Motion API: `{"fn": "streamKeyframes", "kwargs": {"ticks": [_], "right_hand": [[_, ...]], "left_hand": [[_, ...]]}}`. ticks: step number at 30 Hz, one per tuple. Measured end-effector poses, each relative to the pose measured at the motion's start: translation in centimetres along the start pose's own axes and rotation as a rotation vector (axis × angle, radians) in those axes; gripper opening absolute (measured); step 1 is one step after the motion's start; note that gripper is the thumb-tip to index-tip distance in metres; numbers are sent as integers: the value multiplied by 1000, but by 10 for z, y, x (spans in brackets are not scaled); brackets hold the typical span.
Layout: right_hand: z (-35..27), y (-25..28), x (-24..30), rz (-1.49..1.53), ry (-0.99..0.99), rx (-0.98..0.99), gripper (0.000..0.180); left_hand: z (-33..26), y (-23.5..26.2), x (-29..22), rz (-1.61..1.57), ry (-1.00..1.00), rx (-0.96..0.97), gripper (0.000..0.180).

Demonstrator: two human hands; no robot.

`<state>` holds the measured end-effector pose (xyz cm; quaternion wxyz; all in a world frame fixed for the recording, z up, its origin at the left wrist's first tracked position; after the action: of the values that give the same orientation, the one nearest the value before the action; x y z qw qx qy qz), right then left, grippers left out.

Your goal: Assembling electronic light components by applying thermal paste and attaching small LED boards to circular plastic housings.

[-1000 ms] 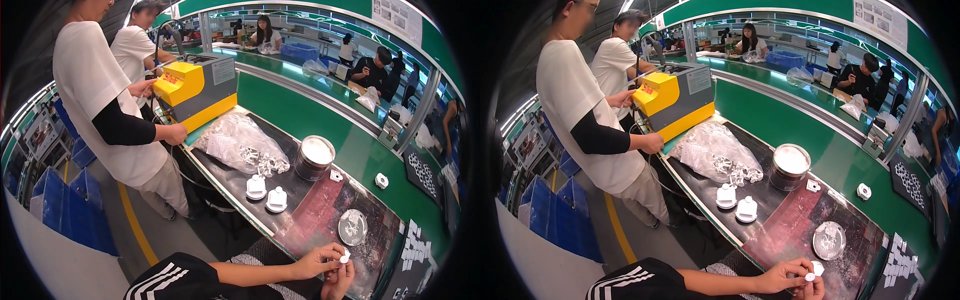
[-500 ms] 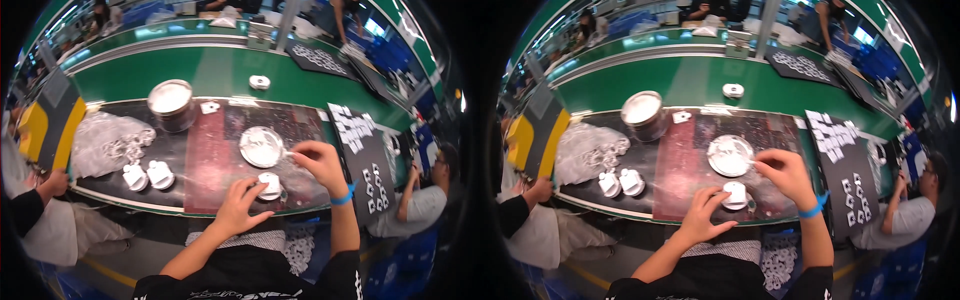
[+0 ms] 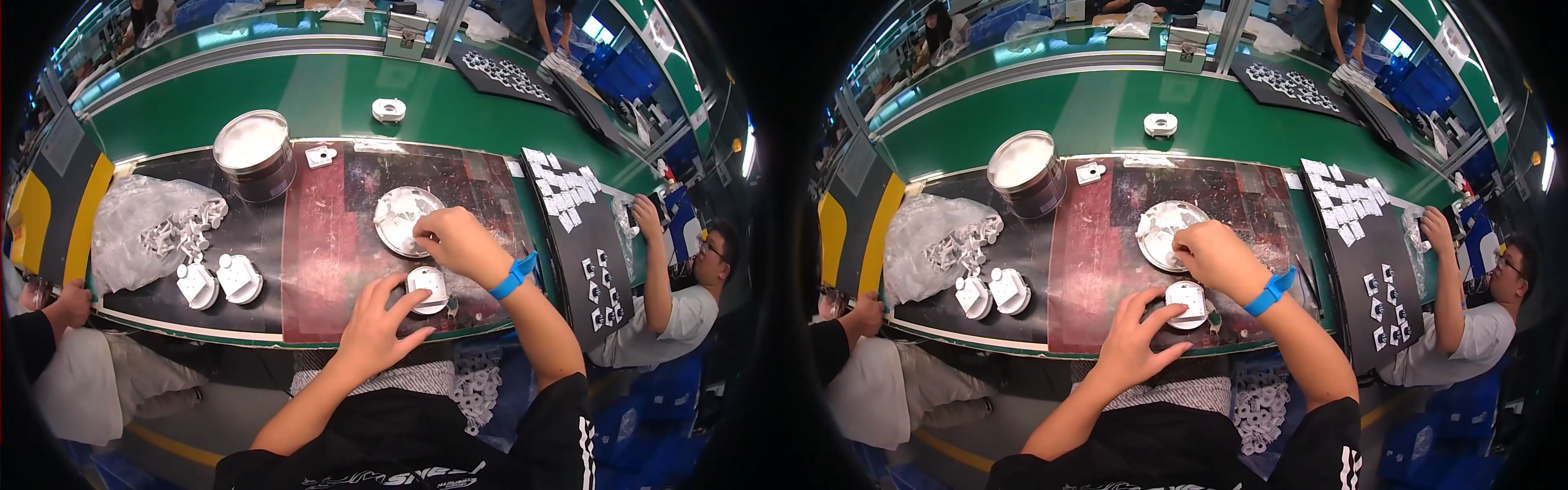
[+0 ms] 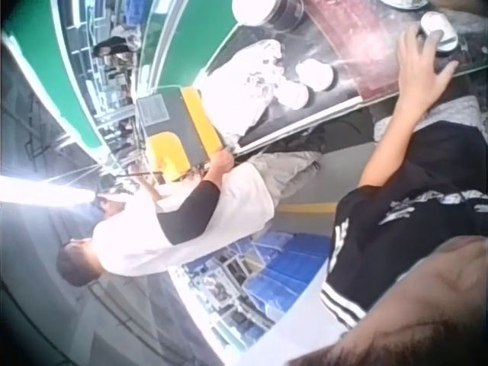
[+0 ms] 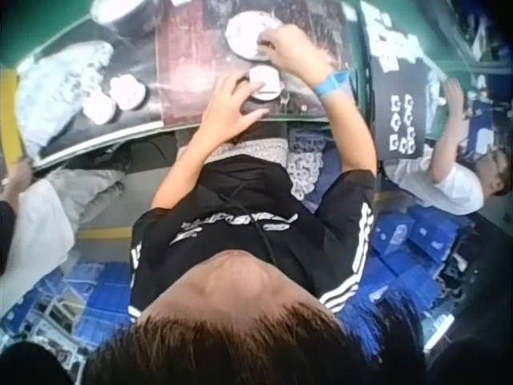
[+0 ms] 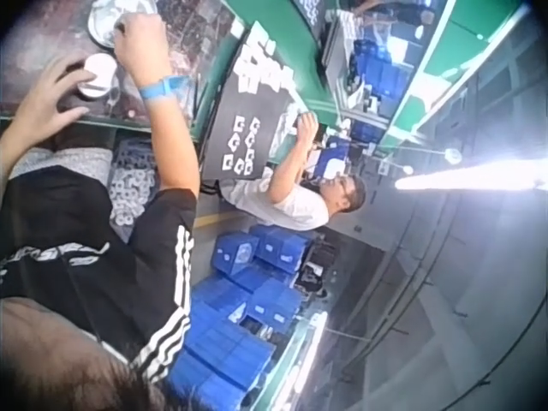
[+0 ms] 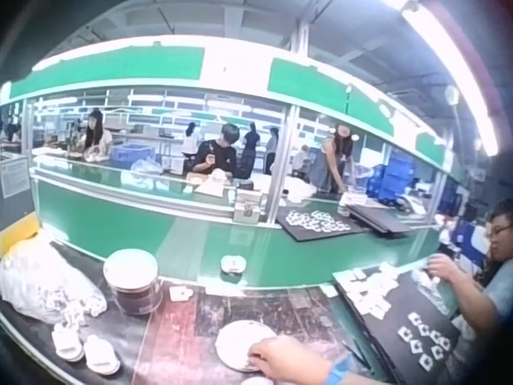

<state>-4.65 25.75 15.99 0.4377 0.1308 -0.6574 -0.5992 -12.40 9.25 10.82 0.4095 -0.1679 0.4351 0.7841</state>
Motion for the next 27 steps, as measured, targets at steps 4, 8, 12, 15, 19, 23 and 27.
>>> {"fn": "streamKeyframes", "kwargs": {"ticks": [4, 8, 12, 15, 19, 23, 27], "right_hand": [[6, -6, 6, 3, 15, 18, 11], [10, -9, 11, -3, 26, 30, 12], [12, -14, 15, 18, 34, 16, 12], [9, -13, 14, 70, 17, -17, 12], [9, -16, 1, 216, -138, -14, 11], [12, -17, -6, 260, -193, 7, 13], [17, -13, -1, 192, -158, -4, 16]], "left_hand": [[1, 1, 1, -2, -3, -4, 57], [2, 0, 2, -9, 1, -7, 56], [2, 1, 3, 2, 5, -5, 55], [3, 1, 0, 3, -3, -2, 54], [1, 0, -1, 4, -10, 7, 54], [0, -1, 1, 4, -11, 5, 53], [2, 1, -2, 20, -9, 13, 53]]}}
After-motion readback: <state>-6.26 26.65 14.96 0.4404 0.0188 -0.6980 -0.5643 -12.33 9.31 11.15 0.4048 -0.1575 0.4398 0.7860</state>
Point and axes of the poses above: each hand's wrist, its own z-axis towards the middle knuckle, its own y-axis out of the back of the hand, x = y × z, the point moved 7 cm from there along z, towards the middle knuckle, and after that the axes turned 11 degrees about -y, right-handed, at the moved point
